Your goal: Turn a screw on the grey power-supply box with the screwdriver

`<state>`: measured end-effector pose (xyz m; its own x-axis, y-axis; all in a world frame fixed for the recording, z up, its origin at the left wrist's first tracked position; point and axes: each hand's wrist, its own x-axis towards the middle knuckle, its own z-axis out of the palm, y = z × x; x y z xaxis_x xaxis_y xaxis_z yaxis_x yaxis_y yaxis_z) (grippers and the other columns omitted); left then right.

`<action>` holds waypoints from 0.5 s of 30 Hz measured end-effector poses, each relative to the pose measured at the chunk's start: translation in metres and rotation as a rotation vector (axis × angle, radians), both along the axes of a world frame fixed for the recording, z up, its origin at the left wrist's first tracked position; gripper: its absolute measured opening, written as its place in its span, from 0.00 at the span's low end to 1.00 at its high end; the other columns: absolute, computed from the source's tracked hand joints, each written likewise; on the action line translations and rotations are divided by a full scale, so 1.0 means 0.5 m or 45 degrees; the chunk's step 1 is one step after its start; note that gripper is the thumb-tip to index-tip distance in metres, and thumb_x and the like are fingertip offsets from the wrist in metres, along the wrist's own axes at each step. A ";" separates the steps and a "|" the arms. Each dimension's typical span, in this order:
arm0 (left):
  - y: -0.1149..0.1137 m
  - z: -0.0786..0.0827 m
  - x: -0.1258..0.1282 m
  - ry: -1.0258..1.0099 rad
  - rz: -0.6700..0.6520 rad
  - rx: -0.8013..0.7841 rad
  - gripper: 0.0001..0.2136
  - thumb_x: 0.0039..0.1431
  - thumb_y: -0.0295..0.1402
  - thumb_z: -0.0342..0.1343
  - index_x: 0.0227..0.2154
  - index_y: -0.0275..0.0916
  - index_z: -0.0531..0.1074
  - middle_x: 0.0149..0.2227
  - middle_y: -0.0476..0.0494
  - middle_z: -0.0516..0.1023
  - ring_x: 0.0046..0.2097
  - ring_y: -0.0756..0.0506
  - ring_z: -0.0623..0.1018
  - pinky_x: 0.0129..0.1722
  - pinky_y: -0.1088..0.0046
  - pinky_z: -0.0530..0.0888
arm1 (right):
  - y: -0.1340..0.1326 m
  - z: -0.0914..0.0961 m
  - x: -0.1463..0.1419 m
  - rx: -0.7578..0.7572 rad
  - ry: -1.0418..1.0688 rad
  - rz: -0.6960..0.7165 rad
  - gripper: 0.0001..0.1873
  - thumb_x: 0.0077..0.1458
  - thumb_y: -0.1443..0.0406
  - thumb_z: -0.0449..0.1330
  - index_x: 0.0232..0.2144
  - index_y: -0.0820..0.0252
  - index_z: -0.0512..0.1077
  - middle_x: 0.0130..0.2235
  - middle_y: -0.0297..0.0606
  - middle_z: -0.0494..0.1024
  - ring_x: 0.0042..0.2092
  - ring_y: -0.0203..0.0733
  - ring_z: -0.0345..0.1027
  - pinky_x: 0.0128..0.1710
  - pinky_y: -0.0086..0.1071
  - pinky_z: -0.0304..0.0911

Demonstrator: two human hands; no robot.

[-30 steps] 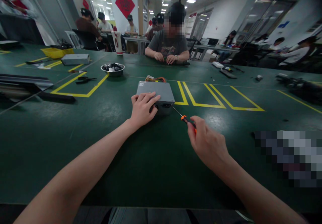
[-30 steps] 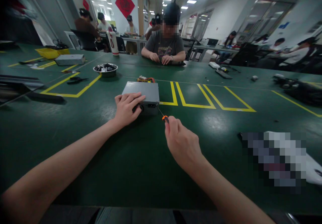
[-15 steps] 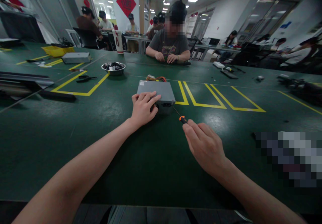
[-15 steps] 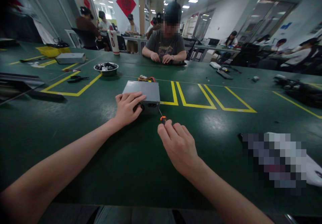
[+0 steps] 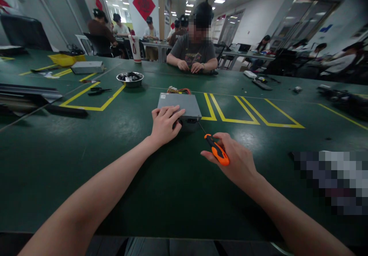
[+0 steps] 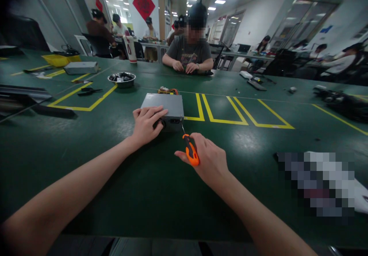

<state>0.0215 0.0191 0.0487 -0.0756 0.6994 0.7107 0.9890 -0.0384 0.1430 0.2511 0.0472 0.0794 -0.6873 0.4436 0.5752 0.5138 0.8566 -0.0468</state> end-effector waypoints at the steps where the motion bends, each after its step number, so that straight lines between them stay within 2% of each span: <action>1: 0.000 0.000 0.000 0.003 -0.003 0.000 0.17 0.56 0.30 0.48 0.48 0.48 0.66 0.52 0.47 0.69 0.52 0.41 0.65 0.47 0.57 0.55 | 0.001 -0.001 -0.001 -0.007 0.053 -0.006 0.23 0.52 0.49 0.53 0.38 0.64 0.62 0.26 0.34 0.69 0.24 0.34 0.63 0.21 0.26 0.57; 4: 0.000 0.000 -0.001 0.007 -0.008 0.005 0.17 0.56 0.31 0.47 0.48 0.48 0.66 0.52 0.47 0.69 0.52 0.41 0.65 0.47 0.57 0.55 | 0.000 -0.002 -0.003 0.018 0.174 0.047 0.12 0.55 0.59 0.54 0.37 0.61 0.62 0.26 0.33 0.69 0.25 0.33 0.63 0.24 0.26 0.59; 7: -0.001 0.001 -0.001 0.007 -0.008 0.006 0.17 0.56 0.31 0.48 0.48 0.48 0.66 0.52 0.47 0.69 0.52 0.41 0.66 0.47 0.57 0.56 | -0.005 0.001 -0.001 0.007 0.156 0.146 0.04 0.54 0.65 0.54 0.32 0.60 0.65 0.28 0.35 0.69 0.28 0.33 0.64 0.28 0.27 0.60; 9: -0.002 0.002 -0.001 0.009 -0.010 0.003 0.17 0.56 0.31 0.47 0.48 0.47 0.66 0.52 0.47 0.69 0.51 0.41 0.66 0.47 0.57 0.56 | -0.009 0.005 0.005 0.017 0.162 0.191 0.05 0.53 0.66 0.56 0.35 0.60 0.67 0.31 0.36 0.71 0.30 0.33 0.65 0.29 0.27 0.61; 12: -0.003 0.003 0.000 0.008 -0.011 0.000 0.16 0.56 0.31 0.47 0.48 0.47 0.67 0.52 0.47 0.69 0.52 0.41 0.66 0.47 0.58 0.56 | -0.015 0.008 0.016 0.079 0.178 0.255 0.12 0.51 0.66 0.58 0.41 0.60 0.67 0.33 0.36 0.73 0.30 0.32 0.67 0.29 0.25 0.62; 15: -0.003 0.003 0.000 0.000 -0.009 0.004 0.17 0.56 0.30 0.48 0.49 0.47 0.66 0.53 0.47 0.68 0.52 0.40 0.66 0.47 0.57 0.56 | -0.015 0.007 0.024 0.149 0.170 0.288 0.12 0.51 0.67 0.58 0.40 0.60 0.69 0.31 0.34 0.74 0.28 0.30 0.67 0.26 0.23 0.61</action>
